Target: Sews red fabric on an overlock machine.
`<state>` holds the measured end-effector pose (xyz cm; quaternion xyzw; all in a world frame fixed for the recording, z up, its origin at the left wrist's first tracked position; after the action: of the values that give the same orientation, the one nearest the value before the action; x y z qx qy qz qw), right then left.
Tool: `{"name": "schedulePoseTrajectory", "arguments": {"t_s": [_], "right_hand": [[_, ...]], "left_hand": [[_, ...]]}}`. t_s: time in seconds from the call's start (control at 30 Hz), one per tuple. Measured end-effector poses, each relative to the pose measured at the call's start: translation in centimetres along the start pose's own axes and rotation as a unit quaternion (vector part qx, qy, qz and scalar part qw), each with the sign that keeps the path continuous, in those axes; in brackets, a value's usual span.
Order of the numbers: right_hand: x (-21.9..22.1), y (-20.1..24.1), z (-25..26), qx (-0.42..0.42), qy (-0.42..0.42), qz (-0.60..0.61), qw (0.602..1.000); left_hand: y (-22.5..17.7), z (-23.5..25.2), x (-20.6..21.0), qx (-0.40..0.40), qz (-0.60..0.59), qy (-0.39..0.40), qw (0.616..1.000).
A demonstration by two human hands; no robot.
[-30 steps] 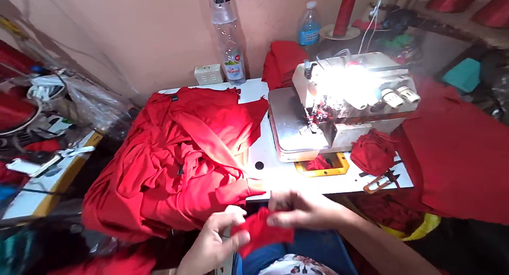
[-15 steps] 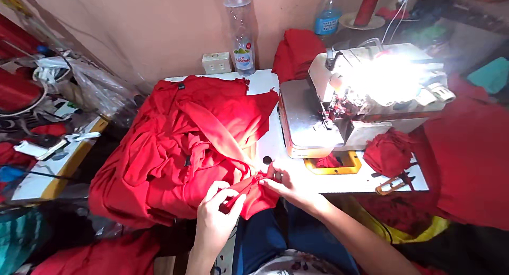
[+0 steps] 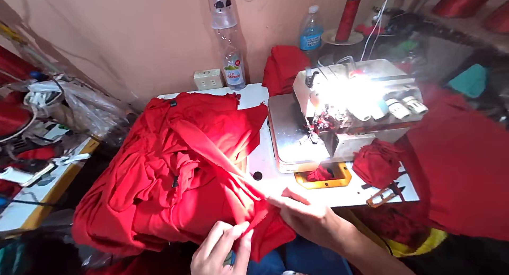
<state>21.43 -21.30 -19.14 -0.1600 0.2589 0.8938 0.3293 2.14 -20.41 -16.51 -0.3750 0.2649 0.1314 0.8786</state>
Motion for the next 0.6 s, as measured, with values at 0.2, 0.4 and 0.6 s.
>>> {"name": "schedulePoseTrajectory", "arguments": {"t_s": [0.2,0.4,0.6], "right_hand": [[-3.8,-4.6,-1.8,0.191,-0.154,0.139,0.959],[-2.8,-7.7,-4.9,0.536,-0.363,0.399,0.649],[-3.4,-6.4,-7.8,0.605,-0.314,0.441,0.584]], "left_hand": [[-2.0,7.2,4.8,0.061,0.021,0.057,0.996],[-1.2,16.6,14.5,0.001,0.097,0.196,0.976],[-1.9,16.2,15.1,0.041,0.107,0.173,0.978]]}}
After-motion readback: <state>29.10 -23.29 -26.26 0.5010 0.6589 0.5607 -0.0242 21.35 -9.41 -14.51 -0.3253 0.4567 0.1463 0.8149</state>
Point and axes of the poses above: each hand's wrist, its own z-axis towards the middle knuckle, its own x-axis out of the palm, y = z × x, the point moved 6 cm from there along z, towards the middle knuckle, and after that the axes turned 6 degrees about -z, right-handed, at the moved point
